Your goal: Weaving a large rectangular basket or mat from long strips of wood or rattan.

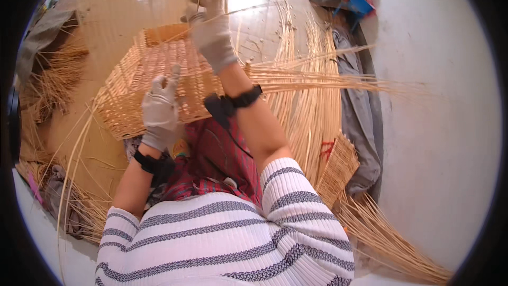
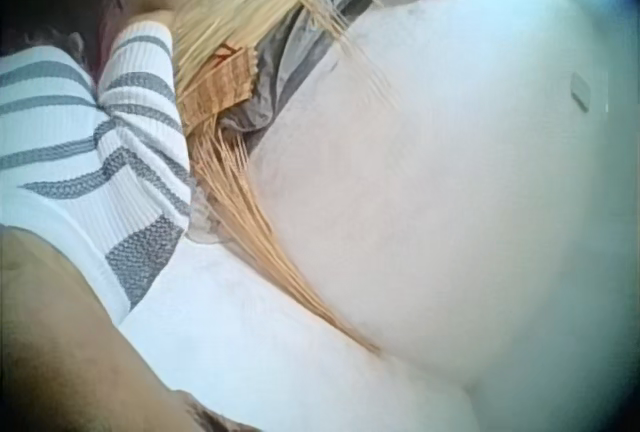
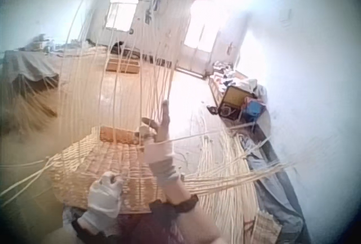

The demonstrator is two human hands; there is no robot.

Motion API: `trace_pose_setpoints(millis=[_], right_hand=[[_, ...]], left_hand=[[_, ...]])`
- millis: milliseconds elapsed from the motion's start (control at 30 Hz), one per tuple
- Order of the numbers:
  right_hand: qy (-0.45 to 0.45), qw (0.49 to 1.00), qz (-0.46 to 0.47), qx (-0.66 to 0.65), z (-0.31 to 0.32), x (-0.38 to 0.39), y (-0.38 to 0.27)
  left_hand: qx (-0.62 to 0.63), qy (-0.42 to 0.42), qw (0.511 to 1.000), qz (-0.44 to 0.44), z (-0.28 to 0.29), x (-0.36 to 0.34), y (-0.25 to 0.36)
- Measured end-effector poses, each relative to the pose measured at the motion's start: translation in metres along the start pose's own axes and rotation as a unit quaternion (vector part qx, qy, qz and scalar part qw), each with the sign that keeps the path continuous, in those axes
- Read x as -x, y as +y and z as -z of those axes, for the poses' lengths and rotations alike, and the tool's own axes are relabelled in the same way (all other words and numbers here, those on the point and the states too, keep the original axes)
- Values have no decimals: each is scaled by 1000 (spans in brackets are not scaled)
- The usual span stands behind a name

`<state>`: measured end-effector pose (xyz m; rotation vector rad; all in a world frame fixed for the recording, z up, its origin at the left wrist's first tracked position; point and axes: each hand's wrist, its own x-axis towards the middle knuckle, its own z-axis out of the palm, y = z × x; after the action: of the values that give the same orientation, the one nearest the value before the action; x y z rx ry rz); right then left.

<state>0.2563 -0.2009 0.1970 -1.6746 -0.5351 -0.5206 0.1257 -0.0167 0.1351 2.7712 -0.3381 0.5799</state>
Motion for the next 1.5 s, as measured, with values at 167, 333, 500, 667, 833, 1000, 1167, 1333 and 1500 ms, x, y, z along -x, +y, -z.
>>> trace_pose_setpoints(millis=[167, 333, 500, 667, 833, 1000, 1167, 1333, 1500], right_hand=[[192, 958, -202, -60, 88, 93, -20], [120, 871, -73, 471, 109, 73, -22], [8, 808, 65, 586, 117, 89, 26], [20, 770, -18, 638, 100, 104, 29], [140, 970, -72, 183, 48, 108, -24], [-322, 946, 30, 28, -101, 142, -78], [-285, 919, 269, -41, -208, 122, -148], [-471, 836, 278, 40, -190, 119, -151], [-55, 995, 68, 52, -172, 102, -93]], left_hand=[[-88, 65, 993, -44, 11, -15, 20], [58, 7, 995, -83, -12, -45, 95], [40, -152, 988, -6, -41, -52, 100], [215, -31, 972, -91, -22, -30, 70], [175, 244, 946, 121, 26, 47, -62], [350, 284, 851, 269, 49, 61, -137], [645, 252, 662, 287, 77, 56, -124], [553, 211, 751, 292, 83, 76, -129], [335, 183, 891, 246, 91, 80, -153]])
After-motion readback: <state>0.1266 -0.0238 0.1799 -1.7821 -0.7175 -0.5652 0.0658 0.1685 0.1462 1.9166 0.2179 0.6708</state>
